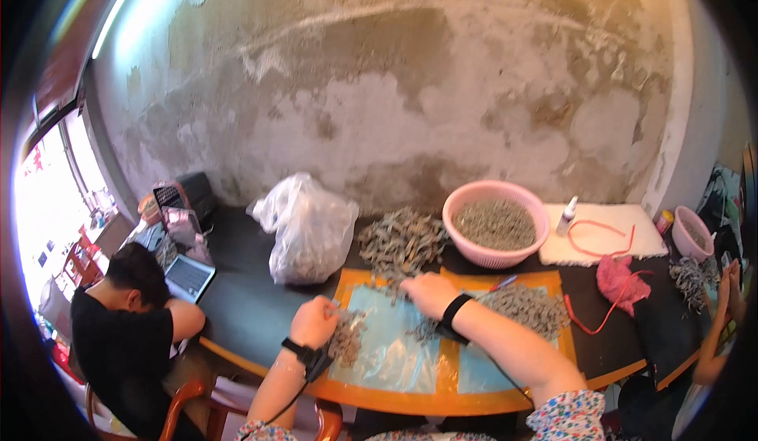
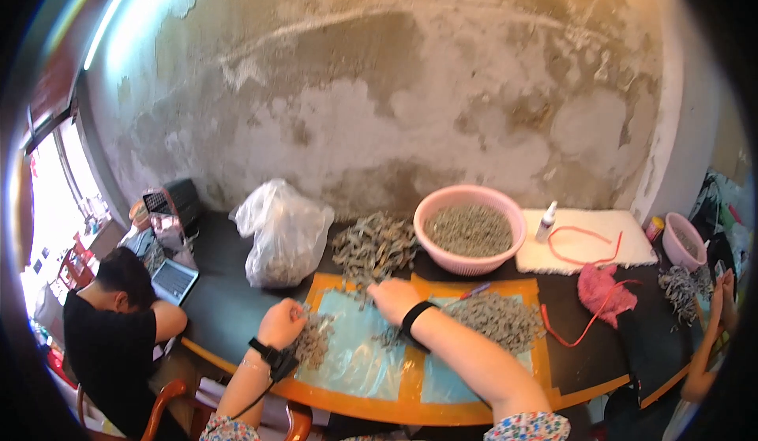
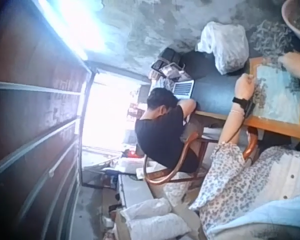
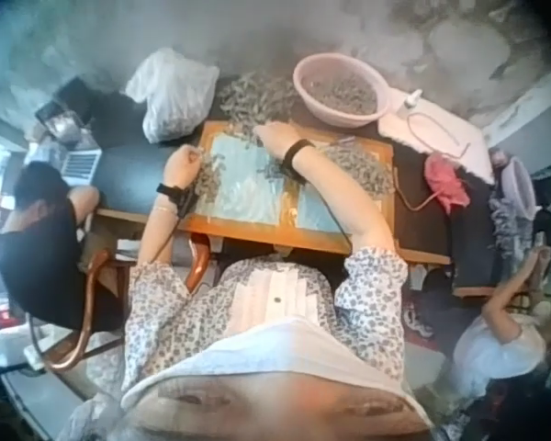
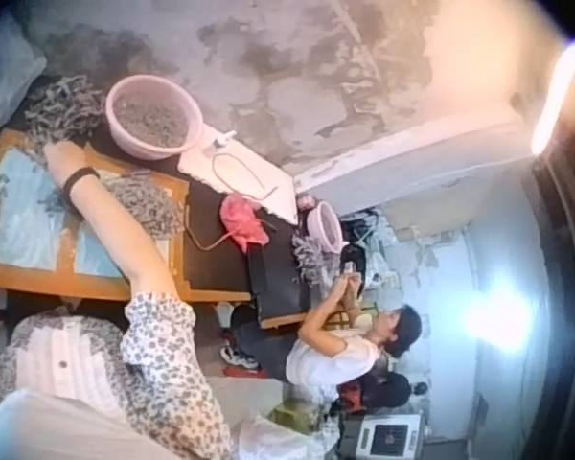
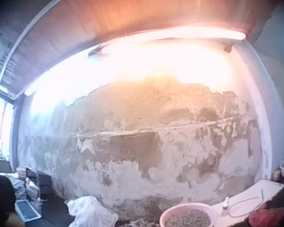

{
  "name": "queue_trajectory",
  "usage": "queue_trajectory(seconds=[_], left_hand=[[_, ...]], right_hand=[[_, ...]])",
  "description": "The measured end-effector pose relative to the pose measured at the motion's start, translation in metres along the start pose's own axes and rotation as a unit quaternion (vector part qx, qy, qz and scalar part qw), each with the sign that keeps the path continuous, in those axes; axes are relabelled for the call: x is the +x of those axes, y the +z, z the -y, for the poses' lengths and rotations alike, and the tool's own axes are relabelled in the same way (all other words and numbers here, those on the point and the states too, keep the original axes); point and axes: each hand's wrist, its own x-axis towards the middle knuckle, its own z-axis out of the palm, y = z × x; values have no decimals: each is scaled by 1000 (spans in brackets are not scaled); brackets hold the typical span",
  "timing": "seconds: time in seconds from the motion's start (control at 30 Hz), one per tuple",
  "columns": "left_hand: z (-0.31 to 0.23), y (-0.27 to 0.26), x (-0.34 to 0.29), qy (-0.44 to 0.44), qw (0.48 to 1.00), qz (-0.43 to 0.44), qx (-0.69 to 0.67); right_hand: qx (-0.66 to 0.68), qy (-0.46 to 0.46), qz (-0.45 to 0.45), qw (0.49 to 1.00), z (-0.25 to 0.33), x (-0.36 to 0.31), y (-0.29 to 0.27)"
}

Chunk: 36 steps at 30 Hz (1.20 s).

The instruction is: The recorder is assembling small grey components, possibly shoe accessories or hardware.

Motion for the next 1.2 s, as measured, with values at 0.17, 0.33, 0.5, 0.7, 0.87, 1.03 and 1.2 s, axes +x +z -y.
queue_trajectory(seconds=[0.17,0.33,0.5,0.7,0.87,1.03,1.2], left_hand=[[-27,-8,-11,57,997,-23,-40],[-69,4,-28,170,983,39,-62],[-99,46,-37,215,969,119,9],[-119,92,-19,190,958,216,23],[-122,114,-5,167,964,202,44],[-134,115,6,150,974,163,44],[-130,118,5,153,976,152,14]], right_hand=[[-72,-45,11,996,-4,5,22],[-19,-25,13,999,-1,3,15],[109,8,-34,993,0,-3,1],[322,85,-107,937,-13,-16,-6],[409,89,-210,884,-17,-50,-19],[495,151,-182,836,-18,-96,-34],[517,183,-181,816,-19,-116,-15]])
